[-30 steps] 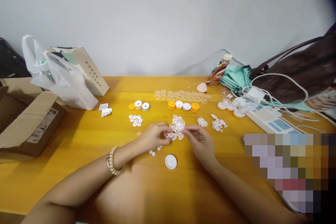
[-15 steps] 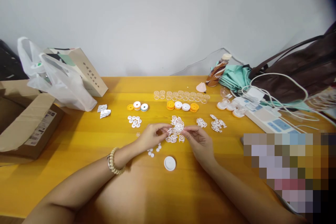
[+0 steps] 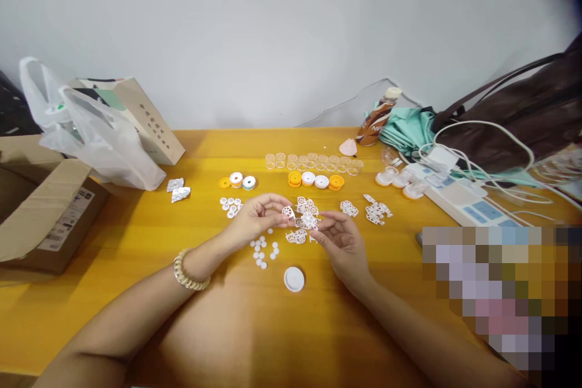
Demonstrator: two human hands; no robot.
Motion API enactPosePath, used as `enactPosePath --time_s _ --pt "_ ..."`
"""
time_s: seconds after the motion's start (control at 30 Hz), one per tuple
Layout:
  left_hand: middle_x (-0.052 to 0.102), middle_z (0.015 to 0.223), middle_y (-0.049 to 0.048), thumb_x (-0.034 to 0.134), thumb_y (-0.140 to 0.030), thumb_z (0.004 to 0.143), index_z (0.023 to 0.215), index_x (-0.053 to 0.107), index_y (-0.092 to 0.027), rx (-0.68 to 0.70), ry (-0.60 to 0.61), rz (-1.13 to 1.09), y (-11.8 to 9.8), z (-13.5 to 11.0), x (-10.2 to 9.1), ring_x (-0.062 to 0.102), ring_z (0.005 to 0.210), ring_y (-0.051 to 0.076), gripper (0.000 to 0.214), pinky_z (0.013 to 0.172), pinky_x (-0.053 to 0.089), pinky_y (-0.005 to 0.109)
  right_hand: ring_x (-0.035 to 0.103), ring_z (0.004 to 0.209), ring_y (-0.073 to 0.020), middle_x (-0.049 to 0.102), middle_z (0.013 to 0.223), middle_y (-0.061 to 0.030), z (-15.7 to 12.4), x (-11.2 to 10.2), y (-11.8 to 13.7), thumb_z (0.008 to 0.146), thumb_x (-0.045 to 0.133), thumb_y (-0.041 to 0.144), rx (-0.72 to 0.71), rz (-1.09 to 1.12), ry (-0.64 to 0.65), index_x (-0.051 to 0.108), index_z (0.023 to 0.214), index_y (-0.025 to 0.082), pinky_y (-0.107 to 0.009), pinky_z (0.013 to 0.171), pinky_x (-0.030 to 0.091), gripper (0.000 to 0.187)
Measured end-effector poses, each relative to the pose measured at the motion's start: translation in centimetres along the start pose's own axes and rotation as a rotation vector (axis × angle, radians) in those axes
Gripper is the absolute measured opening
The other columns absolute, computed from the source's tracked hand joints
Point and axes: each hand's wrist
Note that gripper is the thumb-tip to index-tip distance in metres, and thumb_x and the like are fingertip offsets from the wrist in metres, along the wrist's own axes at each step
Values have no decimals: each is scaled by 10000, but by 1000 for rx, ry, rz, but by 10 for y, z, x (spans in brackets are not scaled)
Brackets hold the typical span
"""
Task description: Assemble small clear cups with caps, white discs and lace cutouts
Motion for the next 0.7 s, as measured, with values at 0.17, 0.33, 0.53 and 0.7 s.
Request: enactPosePath --time_s 0.17,0.33,0.53,0.7 --pt "612 693 -2 725 -215 666 853 591 -127 125 -8 22 1 -3 6 585 614 82 246 604 480 200 553 662 -122 539 711 35 -5 5 2 700 689 249 50 70 44 515 969 277 -279 673 500 322" --pt "561 861 37 766 -225 617 805 634 -147 338 8 268 4 -4 11 535 788 121 243 687 435 235 549 669 -117 537 689 40 -9 9 1 695 698 240 54 113 119 520 965 274 -270 687 489 326" --pt "575 953 70 730 -222 667 841 640 -158 369 69 395 6 -3 10 535 926 168 206 748 427 265 557 686 -119 536 688 39 -10 10 1 696 699 229 57 128 149 531 961 275 -274 709 489 317" --pt "610 918 70 715 -204 685 843 630 -137 326 76 331 7 -3 10 563 861 150 192 713 441 249 557 710 -110 547 707 39 -10 9 -1 708 692 212 56 159 140 541 957 274 -266 739 479 299"
Point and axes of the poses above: each hand's wrist, its own z-axis towards the middle knuckle, its own x-axis out of the palm, y = z × x
